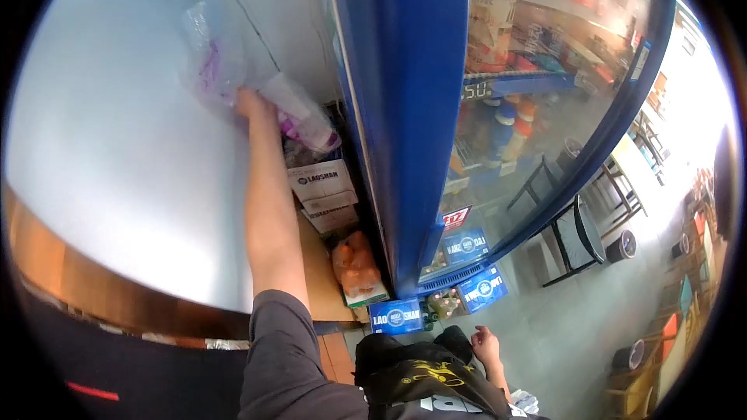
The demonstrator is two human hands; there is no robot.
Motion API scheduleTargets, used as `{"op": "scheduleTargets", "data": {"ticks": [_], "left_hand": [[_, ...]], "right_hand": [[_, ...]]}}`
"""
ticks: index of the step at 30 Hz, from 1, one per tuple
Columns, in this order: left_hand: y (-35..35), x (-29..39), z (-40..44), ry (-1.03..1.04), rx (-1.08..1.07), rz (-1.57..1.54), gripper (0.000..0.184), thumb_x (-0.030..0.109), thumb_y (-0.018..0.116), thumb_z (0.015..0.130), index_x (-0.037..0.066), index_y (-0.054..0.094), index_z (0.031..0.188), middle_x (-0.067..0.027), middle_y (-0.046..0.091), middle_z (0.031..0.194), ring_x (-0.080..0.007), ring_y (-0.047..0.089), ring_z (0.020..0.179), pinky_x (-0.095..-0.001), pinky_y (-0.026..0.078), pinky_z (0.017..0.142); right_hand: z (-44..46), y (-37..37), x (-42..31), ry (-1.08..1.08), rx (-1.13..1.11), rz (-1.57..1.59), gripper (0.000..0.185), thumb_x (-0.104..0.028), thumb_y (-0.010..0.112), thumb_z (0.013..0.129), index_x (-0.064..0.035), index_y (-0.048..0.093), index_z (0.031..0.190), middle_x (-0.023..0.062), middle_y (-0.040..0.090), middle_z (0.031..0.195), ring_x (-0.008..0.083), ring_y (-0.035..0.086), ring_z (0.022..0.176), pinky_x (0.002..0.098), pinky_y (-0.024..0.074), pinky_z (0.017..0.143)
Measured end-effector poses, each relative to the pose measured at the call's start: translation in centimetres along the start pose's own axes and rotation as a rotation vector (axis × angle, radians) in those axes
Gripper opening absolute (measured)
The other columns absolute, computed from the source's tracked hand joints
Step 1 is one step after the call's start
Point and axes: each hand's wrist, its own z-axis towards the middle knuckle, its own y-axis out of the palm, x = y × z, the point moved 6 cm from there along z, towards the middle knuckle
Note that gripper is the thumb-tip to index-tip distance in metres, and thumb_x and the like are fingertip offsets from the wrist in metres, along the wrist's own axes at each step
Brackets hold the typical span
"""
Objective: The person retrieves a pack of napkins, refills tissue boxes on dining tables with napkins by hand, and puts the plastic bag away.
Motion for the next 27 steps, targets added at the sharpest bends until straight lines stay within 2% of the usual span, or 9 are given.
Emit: {"op": "scheduleTargets", "data": {"ticks": [4, 6, 9, 12, 15, 18, 24, 25, 27], "left_hand": [[-5.4, -1.4, 0.1, 0.159, 0.038, 0.174, 0.034, 0.012, 0.059, 0.088, -0.006, 0.059, 0.117, -0.0151, 0.063, 0.113, -0.0282, 0.062, 0.099, -0.0439, 0.051, 0.089], [-5.4, 0.5, -6.7, -0.07, 0.249, 0.576, 0.043, 0.015, 0.063, 0.088, -0.008, 0.054, 0.123, -0.0175, 0.061, 0.12, -0.0302, 0.061, 0.105, -0.0436, 0.049, 0.094], [-10.9, -4.4, -3.0, 0.141, 0.047, 0.531, 0.048, 0.017, 0.065, 0.088, -0.008, 0.052, 0.126, -0.0185, 0.059, 0.125, -0.0296, 0.057, 0.113, -0.0411, 0.044, 0.1], [-14.4, -2.2, -13.6, 0.043, 0.202, 0.686, 0.043, 0.016, 0.063, 0.089, -0.007, 0.053, 0.124, -0.0173, 0.058, 0.124, -0.0267, 0.054, 0.116, -0.0394, 0.042, 0.101], [-15.2, 1.4, -24.6, 0.164, -0.031, 0.706, 0.022, 0.01, 0.055, 0.094, -0.002, 0.056, 0.112, -0.0124, 0.06, 0.11, -0.0224, 0.056, 0.103, -0.0361, 0.045, 0.091], [-22.9, 0.4, -38.6, 0.058, -0.35, 0.962, 0.013, 0.01, 0.052, 0.095, 0.003, 0.06, 0.102, -0.0046, 0.061, 0.093, -0.0154, 0.057, 0.086, -0.031, 0.047, 0.072], [-62.2, 0.5, -70.3, -0.67, -0.264, 1.892, 0.034, 0.03, 0.055, 0.09, 0.004, 0.067, 0.109, -0.0195, 0.069, 0.099, -0.0403, 0.065, 0.094, -0.0446, 0.051, 0.083], [-72.0, 1.3, -77.5, -0.709, -0.388, 2.321, 0.034, 0.029, 0.055, 0.087, 0.003, 0.068, 0.106, -0.018, 0.069, 0.09, -0.0414, 0.064, 0.088, -0.0465, 0.052, 0.079], [-72.9, 6.6, -85.0, -1.112, -0.003, 2.169, 0.034, 0.029, 0.056, 0.088, 0.003, 0.067, 0.108, -0.0183, 0.068, 0.092, -0.0403, 0.064, 0.089, -0.046, 0.052, 0.08]], "right_hand": [[-2.6, -0.1, 1.5, 0.117, 0.01, -0.029, 0.029, -0.015, 0.062, 0.082, -0.0059, 0.064, 0.11, 0.015, 0.07, 0.085, 0.031, 0.069, 0.079, 0.0416, 0.0539, 0.074], [-2.8, 0.1, 2.4, 0.119, -0.016, -0.047, 0.029, -0.015, 0.062, 0.082, -0.0069, 0.064, 0.11, 0.0146, 0.071, 0.086, 0.031, 0.069, 0.081, 0.041, 0.054, 0.075], [-1.3, 0.1, 2.7, 0.078, -0.046, -0.082, 0.031, -0.018, 0.062, 0.082, -0.0068, 0.064, 0.111, 0.0152, 0.07, 0.087, 0.032, 0.068, 0.084, 0.0424, 0.0536, 0.077], [1.2, -0.8, 2.4, 0.011, -0.102, -0.098, 0.025, -0.019, 0.059, 0.085, -0.0052, 0.064, 0.105, 0.0198, 0.069, 0.09, 0.0399, 0.065, 0.086, 0.0469, 0.0522, 0.079], [4.6, -1.6, 2.7, -0.084, -0.071, -0.164, 0.014, -0.019, 0.059, 0.085, -0.0059, 0.065, 0.087, 0.018, 0.069, 0.079, 0.038, 0.067, 0.076, 0.0455, 0.0534, 0.065], [8.8, -0.4, 3.3, -0.239, -0.221, -0.216, 0.013, -0.019, 0.059, 0.083, -0.0085, 0.066, 0.085, 0.016, 0.07, 0.081, 0.0369, 0.068, 0.077, 0.0445, 0.0539, 0.066], [18.4, 2.0, 1.1, -0.566, -0.571, -0.484, 0.021, -0.03, 0.06, 0.084, -0.0133, 0.07, 0.09, 0.0161, 0.07, 0.088, 0.0367, 0.068, 0.084, 0.0476, 0.0539, 0.076], [19.7, 2.4, 1.1, -0.61, -0.607, -0.509, 0.025, -0.033, 0.058, 0.085, -0.013, 0.07, 0.092, 0.0165, 0.07, 0.09, 0.0375, 0.067, 0.085, 0.0476, 0.0539, 0.076], [21.1, 2.4, 0.3, -0.697, -0.662, -0.585, 0.027, -0.032, 0.053, 0.086, -0.0125, 0.07, 0.094, 0.0184, 0.07, 0.092, 0.039, 0.066, 0.089, 0.0494, 0.0527, 0.078]]}}
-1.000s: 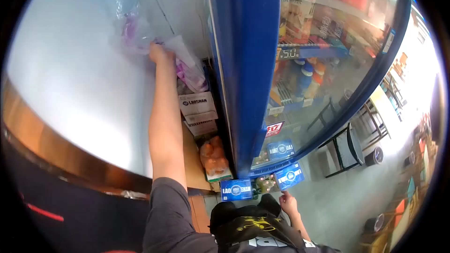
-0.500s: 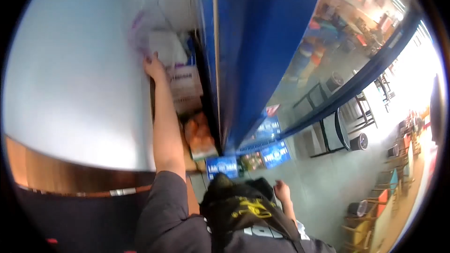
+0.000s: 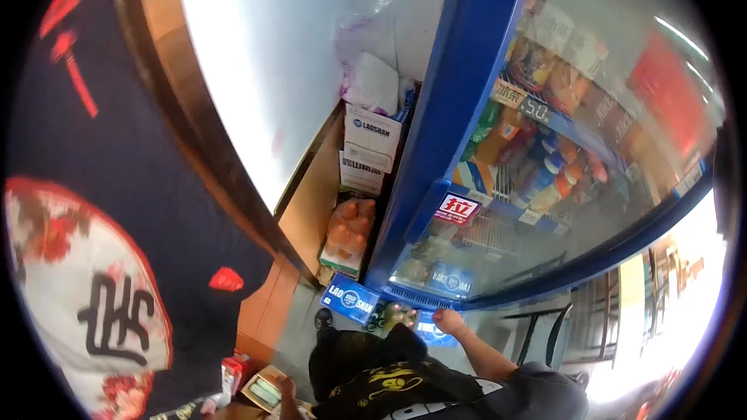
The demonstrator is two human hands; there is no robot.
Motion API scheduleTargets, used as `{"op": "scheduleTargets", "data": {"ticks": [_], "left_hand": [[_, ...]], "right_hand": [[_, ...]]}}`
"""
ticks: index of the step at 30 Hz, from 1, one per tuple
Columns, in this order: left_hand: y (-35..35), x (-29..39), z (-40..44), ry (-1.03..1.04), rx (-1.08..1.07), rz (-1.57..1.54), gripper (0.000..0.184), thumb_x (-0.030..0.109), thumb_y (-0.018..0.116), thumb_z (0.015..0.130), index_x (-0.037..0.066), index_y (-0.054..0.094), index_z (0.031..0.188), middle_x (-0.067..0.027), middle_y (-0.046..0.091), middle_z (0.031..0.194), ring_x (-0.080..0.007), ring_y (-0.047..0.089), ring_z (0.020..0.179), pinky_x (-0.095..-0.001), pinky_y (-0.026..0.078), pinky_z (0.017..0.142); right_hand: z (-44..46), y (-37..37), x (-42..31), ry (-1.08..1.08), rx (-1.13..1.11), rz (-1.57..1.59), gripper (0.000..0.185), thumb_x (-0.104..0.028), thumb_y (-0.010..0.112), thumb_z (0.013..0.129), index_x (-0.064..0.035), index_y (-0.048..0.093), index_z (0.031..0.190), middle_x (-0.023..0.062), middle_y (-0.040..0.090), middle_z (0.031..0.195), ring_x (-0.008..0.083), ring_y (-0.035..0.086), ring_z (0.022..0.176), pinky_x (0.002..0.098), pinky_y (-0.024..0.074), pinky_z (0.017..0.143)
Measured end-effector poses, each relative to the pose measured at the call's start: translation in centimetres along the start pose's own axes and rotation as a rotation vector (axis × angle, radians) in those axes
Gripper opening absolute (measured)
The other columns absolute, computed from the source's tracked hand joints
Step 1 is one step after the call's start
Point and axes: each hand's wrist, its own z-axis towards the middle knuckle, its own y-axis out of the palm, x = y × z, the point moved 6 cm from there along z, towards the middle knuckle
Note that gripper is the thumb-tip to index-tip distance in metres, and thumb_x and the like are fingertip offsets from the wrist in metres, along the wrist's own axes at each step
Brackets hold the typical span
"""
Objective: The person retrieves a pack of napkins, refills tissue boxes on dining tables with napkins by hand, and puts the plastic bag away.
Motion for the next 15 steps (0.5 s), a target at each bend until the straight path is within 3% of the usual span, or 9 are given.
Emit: {"op": "scheduleTargets", "data": {"ticks": [3, 5, 7, 9, 15], "left_hand": [[1.7, -3.9, -5.3, -0.209, 0.023, -0.255, 0.035, 0.03, 0.056, 0.09, 0.003, 0.065, 0.11, -0.0187, 0.067, 0.096, -0.0388, 0.063, 0.09, -0.0452, 0.052, 0.08], [0.8, -3.4, -6.2, -0.208, 0.122, -0.402, 0.036, 0.03, 0.056, 0.091, 0.002, 0.064, 0.112, -0.019, 0.066, 0.098, -0.0377, 0.062, 0.091, -0.0448, 0.052, 0.081], [-0.7, -2.1, -7.3, -0.156, 0.242, -0.54, 0.037, 0.031, 0.056, 0.092, 0.002, 0.063, 0.114, -0.0192, 0.065, 0.1, -0.0367, 0.062, 0.092, -0.0443, 0.052, 0.081], [-2.6, -1.1, -9.1, -0.077, 0.385, -0.681, 0.038, 0.031, 0.057, 0.092, 0.002, 0.061, 0.116, -0.0195, 0.064, 0.102, -0.0356, 0.061, 0.093, -0.0438, 0.052, 0.082], [-12.9, -2.4, -24.3, 0.213, 0.863, -1.005, 0.041, 0.032, 0.057, 0.095, 0.001, 0.058, 0.121, -0.0203, 0.062, 0.109, -0.0325, 0.06, 0.095, -0.0424, 0.052, 0.083]], "right_hand": [[1.6, 1.0, 0.4, -0.125, -0.242, -0.181, 0.033, -0.031, 0.044, 0.088, -0.0107, 0.065, 0.102, 0.0208, 0.068, 0.099, 0.0394, 0.065, 0.096, 0.0503, 0.0499, 0.085], [1.1, 0.7, -3.4, -0.313, -0.268, -0.229, 0.031, -0.03, 0.047, 0.087, -0.0102, 0.066, 0.1, 0.0199, 0.068, 0.097, 0.0393, 0.065, 0.095, 0.0512, 0.0508, 0.081], [2.4, 3.6, -5.9, -0.399, -0.383, -0.336, 0.029, -0.029, 0.051, 0.084, -0.0092, 0.067, 0.098, 0.0193, 0.069, 0.095, 0.0391, 0.066, 0.092, 0.0525, 0.0511, 0.076], [3.0, 5.6, -9.9, -0.409, -0.388, -0.248, 0.028, -0.028, 0.054, 0.08, -0.0071, 0.067, 0.095, 0.0188, 0.068, 0.092, 0.0387, 0.066, 0.088, 0.052, 0.0516, 0.072], [-2.5, 9.0, -31.5, -0.858, -0.283, -0.059, 0.019, -0.022, 0.058, 0.077, -0.0051, 0.063, 0.084, 0.0182, 0.065, 0.084, 0.0405, 0.062, 0.08, 0.0509, 0.0492, 0.07]]}}
